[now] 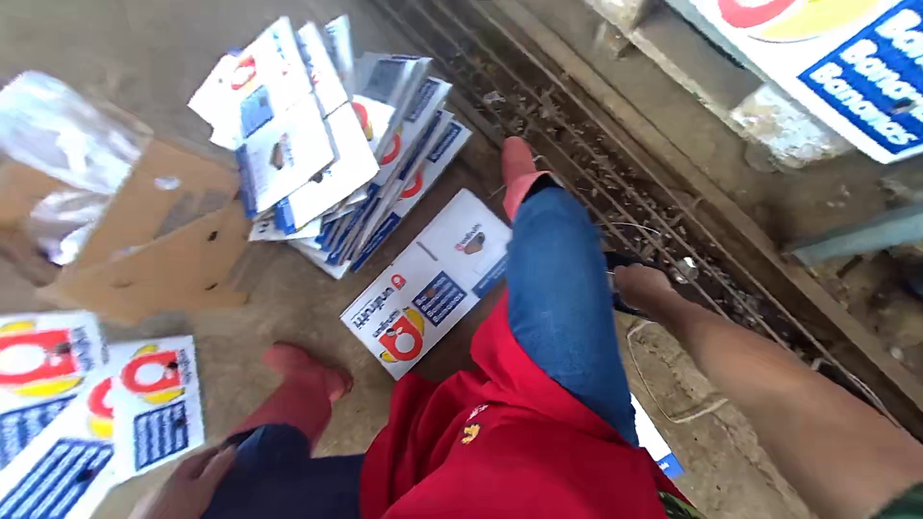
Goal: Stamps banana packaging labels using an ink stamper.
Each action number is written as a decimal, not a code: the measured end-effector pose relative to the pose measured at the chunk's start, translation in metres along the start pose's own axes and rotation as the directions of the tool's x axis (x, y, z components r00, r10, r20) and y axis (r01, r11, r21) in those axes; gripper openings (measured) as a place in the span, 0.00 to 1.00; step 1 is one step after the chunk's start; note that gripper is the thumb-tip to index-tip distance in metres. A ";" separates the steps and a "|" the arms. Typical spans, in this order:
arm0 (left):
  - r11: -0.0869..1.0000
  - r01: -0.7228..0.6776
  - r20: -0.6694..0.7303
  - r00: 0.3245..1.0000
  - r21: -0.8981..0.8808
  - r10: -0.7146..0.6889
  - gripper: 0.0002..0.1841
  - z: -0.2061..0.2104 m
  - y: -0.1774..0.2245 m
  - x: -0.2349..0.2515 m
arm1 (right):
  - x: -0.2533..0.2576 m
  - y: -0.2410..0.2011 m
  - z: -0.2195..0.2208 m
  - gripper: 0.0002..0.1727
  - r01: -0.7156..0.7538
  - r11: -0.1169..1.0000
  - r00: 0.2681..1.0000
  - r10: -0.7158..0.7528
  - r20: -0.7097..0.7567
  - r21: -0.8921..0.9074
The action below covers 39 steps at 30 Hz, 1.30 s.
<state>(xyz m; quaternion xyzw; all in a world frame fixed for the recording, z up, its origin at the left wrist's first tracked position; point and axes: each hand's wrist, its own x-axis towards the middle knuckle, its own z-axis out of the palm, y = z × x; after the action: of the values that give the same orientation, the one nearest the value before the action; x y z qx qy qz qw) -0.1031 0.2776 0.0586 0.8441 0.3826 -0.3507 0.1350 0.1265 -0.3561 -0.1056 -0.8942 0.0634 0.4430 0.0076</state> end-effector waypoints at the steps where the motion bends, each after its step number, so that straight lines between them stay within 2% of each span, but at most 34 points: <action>1: 1.000 -0.009 -0.012 1.000 -0.023 0.009 0.28 0.000 0.004 0.000 | 0.002 0.004 -0.010 0.20 0.018 0.999 1.000 -0.017 0.012 -0.033; 3: 0.996 -0.019 -0.021 1.000 -0.082 0.018 0.26 0.001 0.008 0.003 | 0.001 0.017 -0.046 0.23 0.029 0.996 0.999 -0.032 -0.035 -0.079; 5: 0.995 -0.022 -0.003 1.000 -0.099 0.022 0.26 0.002 0.013 0.003 | -0.017 0.019 -0.092 0.22 -0.026 0.994 0.988 0.009 -0.157 -0.111; 8: 0.989 -0.128 0.031 0.991 -0.078 0.131 0.27 0.002 0.022 0.015 | -0.052 0.004 -0.169 0.20 -0.088 0.992 0.934 0.050 -0.353 -0.091; 10: 0.965 -0.238 0.027 0.970 -0.111 0.242 0.27 0.003 0.034 0.026 | -0.066 -0.005 -0.209 0.20 -0.028 0.998 0.848 -0.007 -0.530 -0.059; 12: 0.936 -0.320 0.003 0.946 -0.144 0.324 0.27 -0.003 0.057 0.027 | -0.075 -0.021 -0.238 0.21 0.041 0.997 0.726 -0.080 -0.683 -0.073; 15: 0.895 -0.406 -0.027 0.913 -0.186 0.408 0.27 -0.019 0.091 0.026 | -0.108 -0.086 -0.259 0.27 0.157 0.983 0.628 -0.174 -0.759 -0.096; 17: 0.867 -0.448 -0.053 0.893 -0.220 0.448 0.27 -0.024 0.101 0.036 | -0.135 -0.144 -0.254 0.28 0.206 0.972 0.657 -0.223 -0.720 -0.113; 19: 0.842 -0.464 -0.048 0.882 -0.274 0.470 0.27 -0.023 0.099 0.045 | -0.144 -0.194 -0.240 0.27 0.263 0.956 0.734 -0.285 -0.616 -0.129; 21: 0.830 -0.466 -0.036 0.877 -0.306 0.479 0.26 -0.024 0.094 0.046 | -0.117 -0.223 -0.220 0.24 0.361 0.917 0.793 -0.397 -0.462 -0.169; 24: 0.805 -0.466 -0.069 0.877 -0.368 0.476 0.24 -0.028 0.087 0.041 | -0.057 -0.252 -0.175 0.19 0.476 0.850 0.825 -0.520 -0.221 -0.224; 26: 0.809 -0.444 -0.077 0.889 -0.386 0.451 0.25 -0.030 0.083 0.039 | -0.023 -0.264 -0.141 0.15 0.470 0.834 0.848 -0.518 -0.116 -0.287; 28: 0.813 -0.440 -0.082 0.892 -0.382 0.445 0.27 -0.029 0.079 0.040 | -0.002 -0.271 -0.115 0.14 0.409 0.839 0.893 -0.449 -0.031 -0.359; 31: 0.818 -0.444 -0.064 0.889 -0.366 0.454 0.28 -0.028 0.079 0.040 | 0.011 -0.274 -0.093 0.15 0.349 0.834 0.925 -0.379 0.015 -0.426; 39: 0.776 -0.541 -0.114 0.837 -0.324 0.536 0.27 -0.025 0.085 0.041 | 0.027 -0.276 -0.078 0.16 0.310 0.808 0.935 -0.355 0.006 -0.501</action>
<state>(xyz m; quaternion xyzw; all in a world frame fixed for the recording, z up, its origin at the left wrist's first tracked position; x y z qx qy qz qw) -0.0086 0.2553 0.0442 0.8840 0.1815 -0.2186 0.3714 0.2370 -0.0909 -0.0914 -0.8818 -0.2094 0.3964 -0.1464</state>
